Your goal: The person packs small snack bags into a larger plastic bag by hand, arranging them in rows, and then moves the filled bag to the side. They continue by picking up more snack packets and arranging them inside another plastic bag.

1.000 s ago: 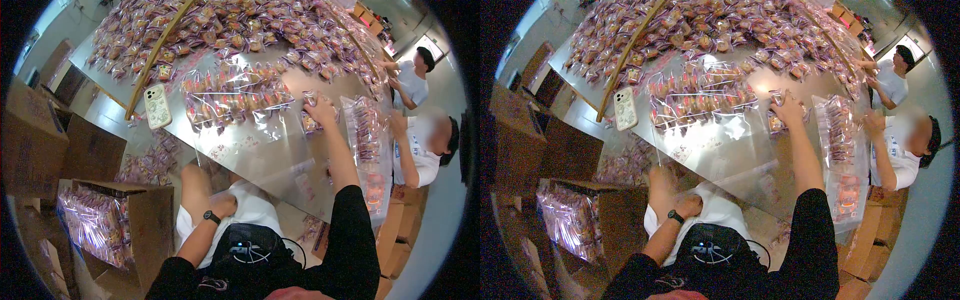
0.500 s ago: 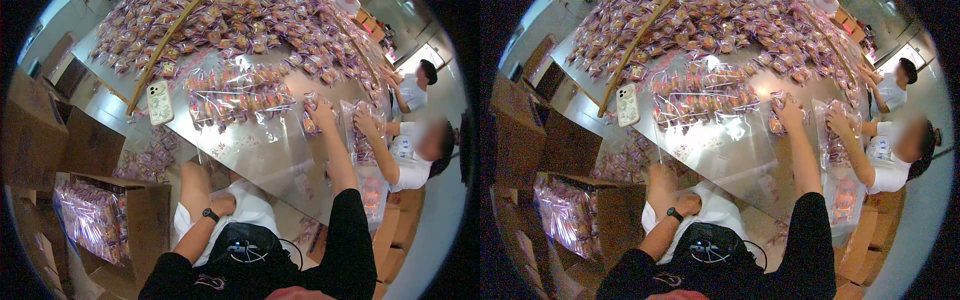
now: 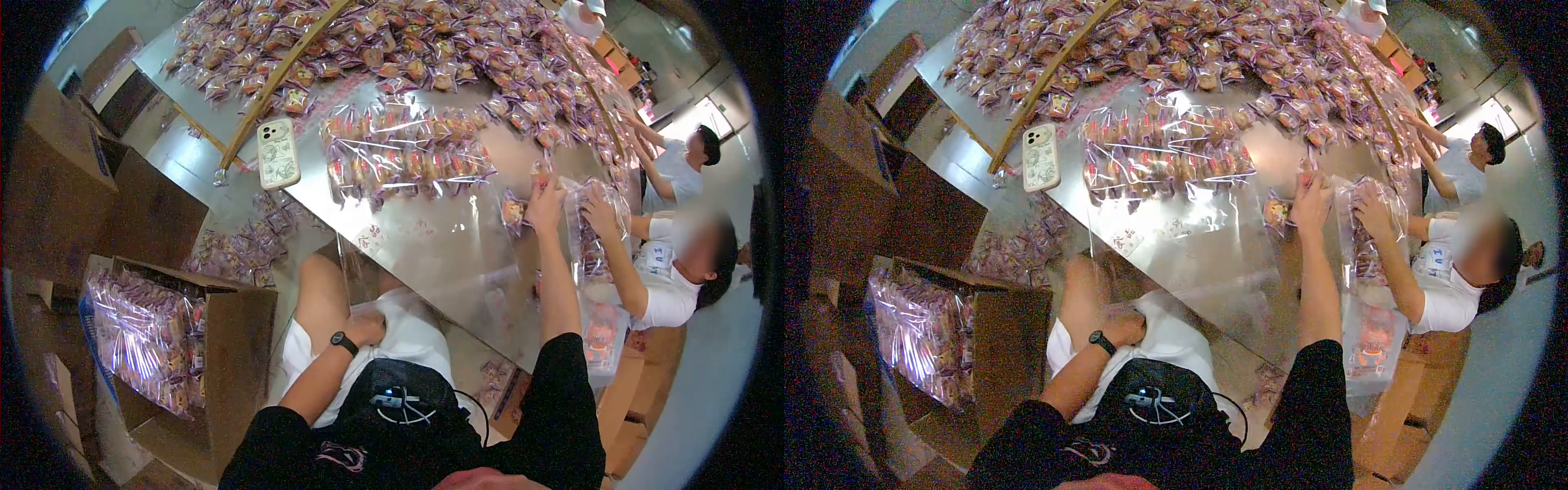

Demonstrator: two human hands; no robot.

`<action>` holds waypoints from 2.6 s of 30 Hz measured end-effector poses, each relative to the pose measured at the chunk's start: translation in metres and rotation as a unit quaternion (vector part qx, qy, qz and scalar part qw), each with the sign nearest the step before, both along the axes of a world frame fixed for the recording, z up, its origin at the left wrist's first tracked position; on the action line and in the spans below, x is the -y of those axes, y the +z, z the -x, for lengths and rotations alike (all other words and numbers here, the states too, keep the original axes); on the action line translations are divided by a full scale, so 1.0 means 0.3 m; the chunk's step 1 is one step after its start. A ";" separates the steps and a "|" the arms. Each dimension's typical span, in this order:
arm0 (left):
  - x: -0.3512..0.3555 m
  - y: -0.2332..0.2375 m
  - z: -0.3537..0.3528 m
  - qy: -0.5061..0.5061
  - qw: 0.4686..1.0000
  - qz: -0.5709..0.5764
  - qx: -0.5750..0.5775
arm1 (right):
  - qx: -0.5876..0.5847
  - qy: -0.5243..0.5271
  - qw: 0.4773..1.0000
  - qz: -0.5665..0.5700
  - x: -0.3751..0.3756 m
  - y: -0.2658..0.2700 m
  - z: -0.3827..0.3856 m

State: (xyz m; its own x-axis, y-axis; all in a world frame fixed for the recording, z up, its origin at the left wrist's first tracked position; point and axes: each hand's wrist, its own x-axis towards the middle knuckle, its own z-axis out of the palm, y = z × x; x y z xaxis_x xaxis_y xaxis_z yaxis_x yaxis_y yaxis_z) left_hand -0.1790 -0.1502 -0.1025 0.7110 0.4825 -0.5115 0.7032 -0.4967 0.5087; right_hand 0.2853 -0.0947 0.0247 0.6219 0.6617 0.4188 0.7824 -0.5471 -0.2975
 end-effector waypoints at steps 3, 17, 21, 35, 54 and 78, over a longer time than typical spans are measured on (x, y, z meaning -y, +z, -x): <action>0.008 -0.053 0.019 -0.007 0.998 -0.036 0.047 | -0.027 0.025 0.997 -0.062 0.001 0.038 -0.019; -0.185 0.542 0.114 0.408 0.760 -0.183 0.471 | -0.712 0.149 0.598 -0.337 0.380 0.220 0.576; -0.246 0.599 0.043 0.290 0.818 -0.351 0.353 | -0.755 0.211 0.562 -0.264 0.394 0.218 0.722; -0.272 0.432 0.002 0.458 0.689 -0.282 0.486 | -0.019 0.506 0.855 0.108 0.323 0.226 0.840; -0.177 0.456 0.011 0.464 0.756 -0.248 0.390 | 0.015 0.394 0.900 0.186 0.108 0.122 0.792; -0.143 0.405 0.013 0.456 0.752 -0.031 0.475 | 0.093 0.343 0.932 0.071 0.210 0.046 0.943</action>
